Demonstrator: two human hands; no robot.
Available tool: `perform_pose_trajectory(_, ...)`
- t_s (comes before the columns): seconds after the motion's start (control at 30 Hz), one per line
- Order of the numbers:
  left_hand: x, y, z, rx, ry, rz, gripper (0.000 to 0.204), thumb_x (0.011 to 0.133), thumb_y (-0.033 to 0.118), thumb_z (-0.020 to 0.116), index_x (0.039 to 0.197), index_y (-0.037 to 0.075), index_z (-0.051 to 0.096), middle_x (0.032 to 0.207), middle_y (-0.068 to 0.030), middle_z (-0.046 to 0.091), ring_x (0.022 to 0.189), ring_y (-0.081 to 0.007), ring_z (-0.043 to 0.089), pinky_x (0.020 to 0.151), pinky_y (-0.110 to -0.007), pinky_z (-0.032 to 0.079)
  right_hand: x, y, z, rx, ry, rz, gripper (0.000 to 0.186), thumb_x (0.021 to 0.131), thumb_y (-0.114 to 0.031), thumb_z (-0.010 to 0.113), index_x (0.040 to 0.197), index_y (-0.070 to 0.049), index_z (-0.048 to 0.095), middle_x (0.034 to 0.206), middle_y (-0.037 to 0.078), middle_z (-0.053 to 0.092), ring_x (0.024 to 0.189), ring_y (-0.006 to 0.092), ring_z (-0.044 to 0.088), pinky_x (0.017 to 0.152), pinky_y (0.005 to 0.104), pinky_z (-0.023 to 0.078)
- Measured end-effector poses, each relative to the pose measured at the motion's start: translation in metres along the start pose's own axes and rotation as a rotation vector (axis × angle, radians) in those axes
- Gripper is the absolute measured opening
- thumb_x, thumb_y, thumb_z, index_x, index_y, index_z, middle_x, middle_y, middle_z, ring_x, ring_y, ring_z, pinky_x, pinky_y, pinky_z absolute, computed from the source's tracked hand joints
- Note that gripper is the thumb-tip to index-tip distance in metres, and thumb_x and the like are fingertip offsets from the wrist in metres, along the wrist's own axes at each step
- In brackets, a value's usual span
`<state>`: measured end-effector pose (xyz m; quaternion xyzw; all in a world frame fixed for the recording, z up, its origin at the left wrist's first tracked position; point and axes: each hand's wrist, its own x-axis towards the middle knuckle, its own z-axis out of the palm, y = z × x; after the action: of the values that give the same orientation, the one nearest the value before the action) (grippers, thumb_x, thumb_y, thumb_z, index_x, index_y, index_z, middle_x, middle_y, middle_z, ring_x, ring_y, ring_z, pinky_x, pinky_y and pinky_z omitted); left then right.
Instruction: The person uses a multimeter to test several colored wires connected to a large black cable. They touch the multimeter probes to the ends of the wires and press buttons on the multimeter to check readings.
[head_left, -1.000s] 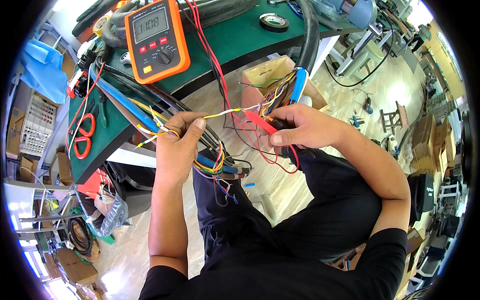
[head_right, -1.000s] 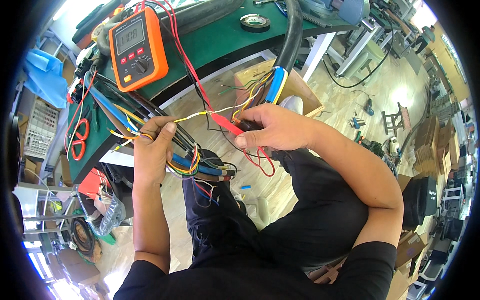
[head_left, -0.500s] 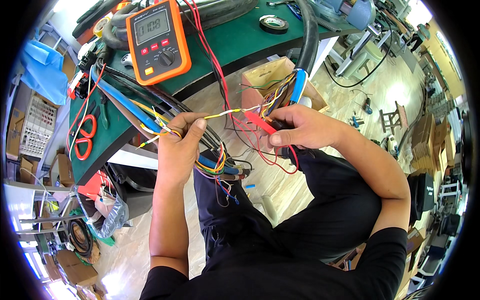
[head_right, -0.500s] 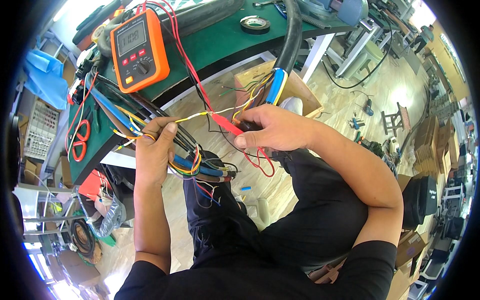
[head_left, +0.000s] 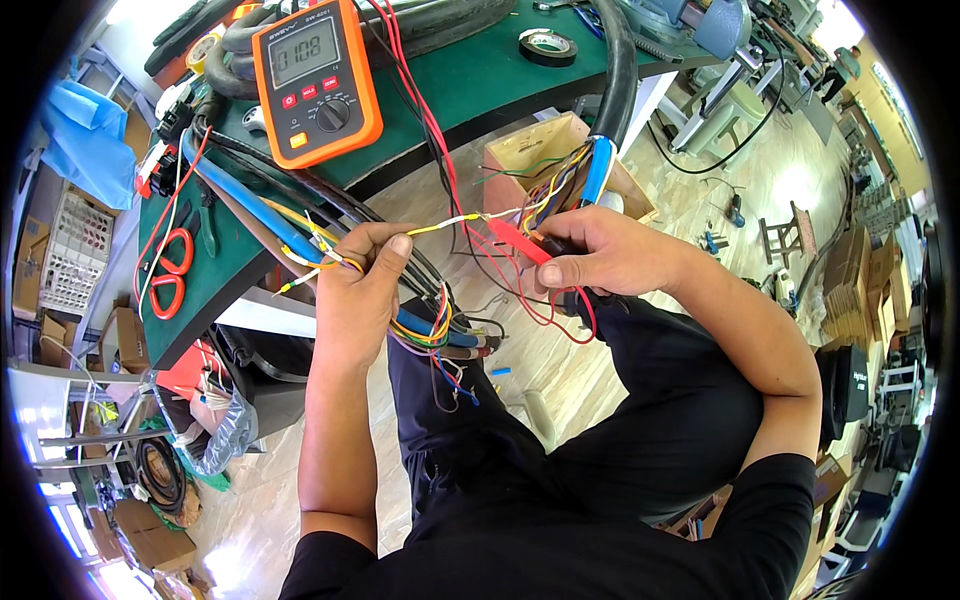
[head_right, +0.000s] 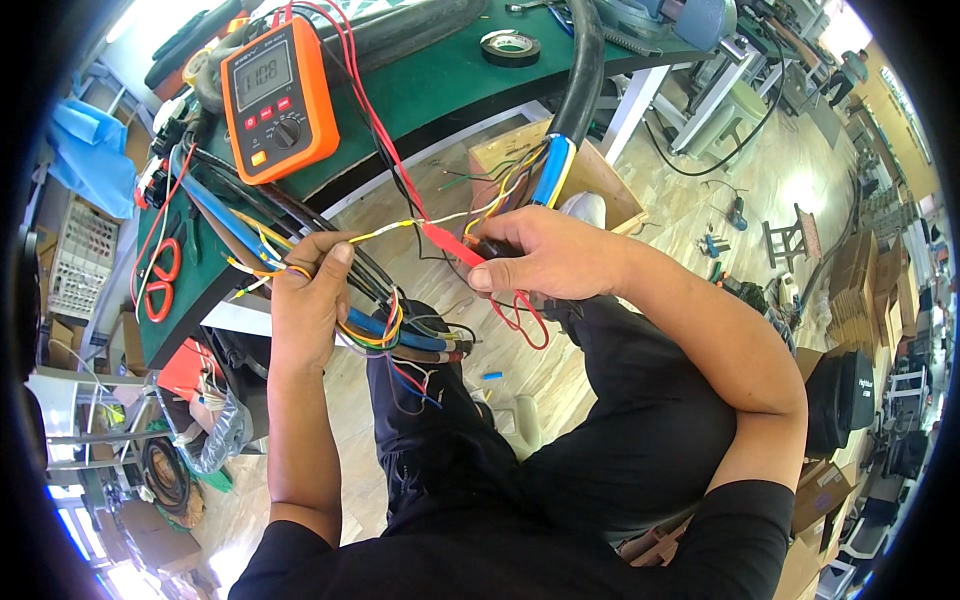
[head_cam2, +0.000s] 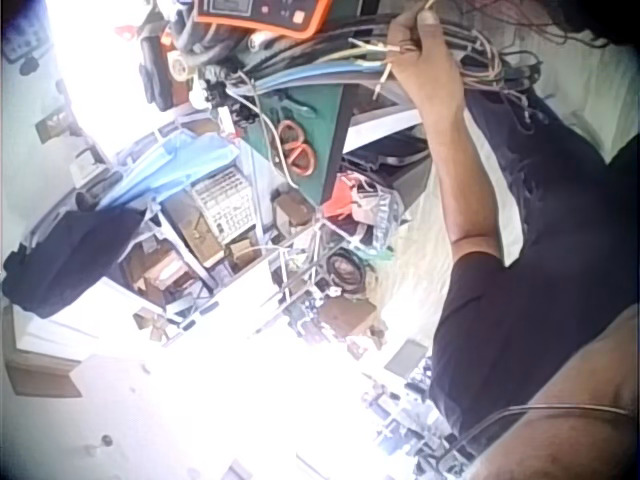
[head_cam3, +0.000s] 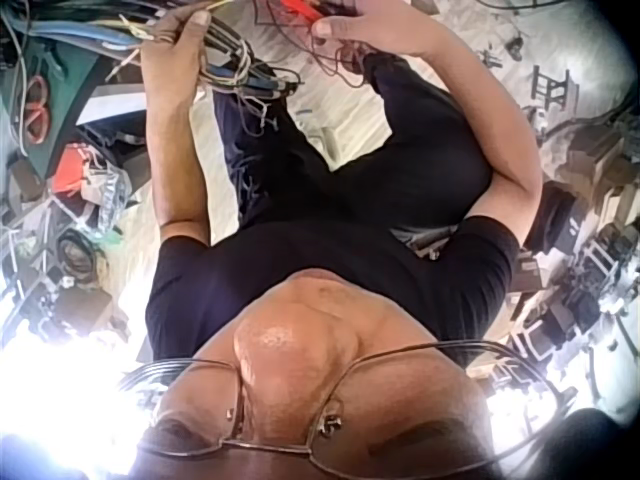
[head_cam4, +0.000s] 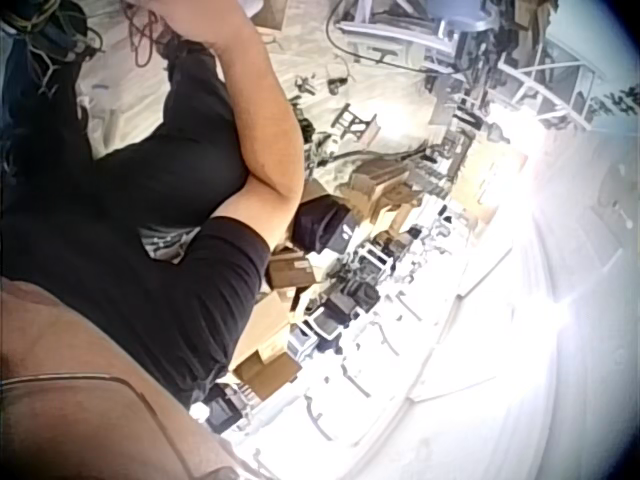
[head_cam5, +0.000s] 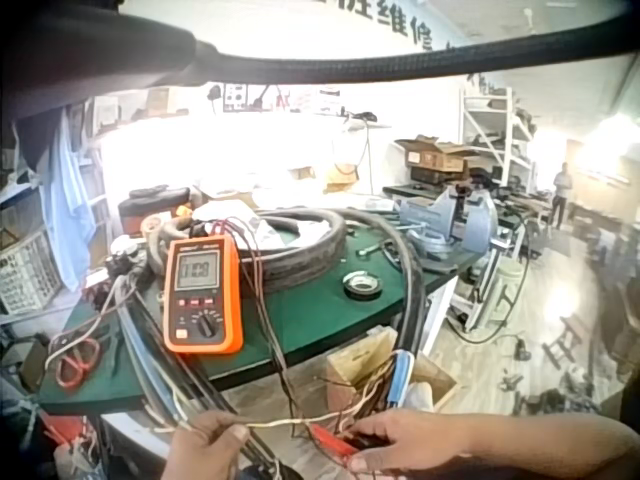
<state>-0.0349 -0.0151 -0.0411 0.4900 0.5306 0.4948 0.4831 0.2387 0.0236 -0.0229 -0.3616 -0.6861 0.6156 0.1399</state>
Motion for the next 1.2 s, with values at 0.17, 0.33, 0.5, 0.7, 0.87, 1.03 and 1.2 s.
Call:
perform_pose_trajectory(0.17, 0.000, -0.001, 0.000, -0.002, 0.002, 0.002, 0.022, 0.096, 0.018, 0.061, 0.103, -0.002, 0.065, 0.071, 0.0033, 0.055, 0.049, -0.0016, 0.040, 0.043, -0.019, 0.031, 0.002, 0.003, 0.000, 0.006, -0.002, -0.024, 0.044, 0.090, -0.044, 0.065, 0.102, -0.003, 0.061, 0.076, -0.002, 0.054, 0.068, 0.0079, 0.050, 0.060, 0.0253, 0.043)
perform_pose_trajectory(0.33, 0.001, -0.003, 0.000, -0.016, -0.001, 0.009, 0.023, 0.095, 0.020, 0.062, 0.103, -0.002, 0.065, 0.070, 0.0037, 0.054, 0.049, -0.0017, 0.040, 0.043, -0.019, 0.030, 0.002, 0.004, 0.000, 0.005, 0.005, -0.041, 0.044, 0.090, -0.044, 0.065, 0.101, -0.002, 0.062, 0.076, -0.001, 0.054, 0.069, 0.0083, 0.050, 0.062, 0.0261, 0.043)
perform_pose_trajectory(0.5, 0.001, -0.004, 0.000, 0.001, 0.005, 0.027, 0.024, 0.095, 0.020, 0.062, 0.103, -0.002, 0.064, 0.069, 0.0036, 0.053, 0.049, -0.0019, 0.040, 0.043, -0.020, 0.031, 0.003, 0.006, -0.001, -0.063, 0.013, -0.092, 0.045, 0.091, -0.044, 0.064, 0.101, -0.001, 0.061, 0.078, 0.000, 0.056, 0.072, 0.0104, 0.051, 0.063, 0.0280, 0.044)
perform_pose_trajectory(0.7, -0.008, 0.001, -0.002, -0.028, 0.134, 0.035, 0.023, 0.099, 0.018, 0.054, 0.107, -0.002, 0.062, 0.065, 0.0027, 0.049, 0.048, -0.0041, 0.041, 0.043, -0.021, 0.032, -0.002, -0.005, -0.004, -0.109, 0.058, -0.018, 0.044, 0.092, -0.042, 0.062, 0.100, 0.001, 0.061, 0.082, 0.003, 0.060, 0.077, 0.0113, 0.055, 0.066, 0.0290, 0.046)
perform_pose_trajectory(0.87, -0.039, -0.005, -0.008, 0.077, 0.303, 0.105, 0.031, 0.103, 0.021, 0.042, 0.116, -0.002, 0.057, 0.064, 0.0014, 0.044, 0.050, -0.0059, 0.044, 0.046, -0.020, 0.037, -0.005, -0.010, -0.004, -0.231, 0.079, 0.048, 0.044, 0.093, -0.040, 0.062, 0.104, 0.001, 0.061, 0.085, 0.004, 0.062, 0.078, 0.0116, 0.056, 0.067, 0.0290, 0.047)
perform_pose_trajectory(1.03, -0.069, -0.023, -0.018, 0.251, 0.415, 0.138, 0.038, 0.104, 0.017, 0.037, 0.136, -0.003, 0.043, 0.072, -0.0045, 0.058, 0.054, -0.0085, 0.055, 0.053, -0.023, 0.048, -0.003, -0.005, 0.000, -0.142, 0.075, 0.010, 0.040, 0.093, -0.037, 0.063, 0.107, 0.000, 0.060, 0.085, 0.001, 0.062, 0.072, 0.0090, 0.055, 0.062, 0.0260, 0.046)
perform_pose_trajectory(1.2, -0.092, -0.063, -0.027, 0.554, 0.586, 0.369, 0.044, 0.099, 0.013, 0.041, 0.143, 0.004, 0.040, 0.136, -0.0202, 0.041, 0.116, -0.0218, 0.049, 0.088, -0.033, 0.046, -0.003, -0.011, 0.004, -0.154, 0.076, 0.042, 0.038, 0.092, -0.038, 0.062, 0.105, -0.002, 0.062, 0.083, -0.001, 0.062, 0.064, 0.0060, 0.052, 0.055, 0.0231, 0.043)
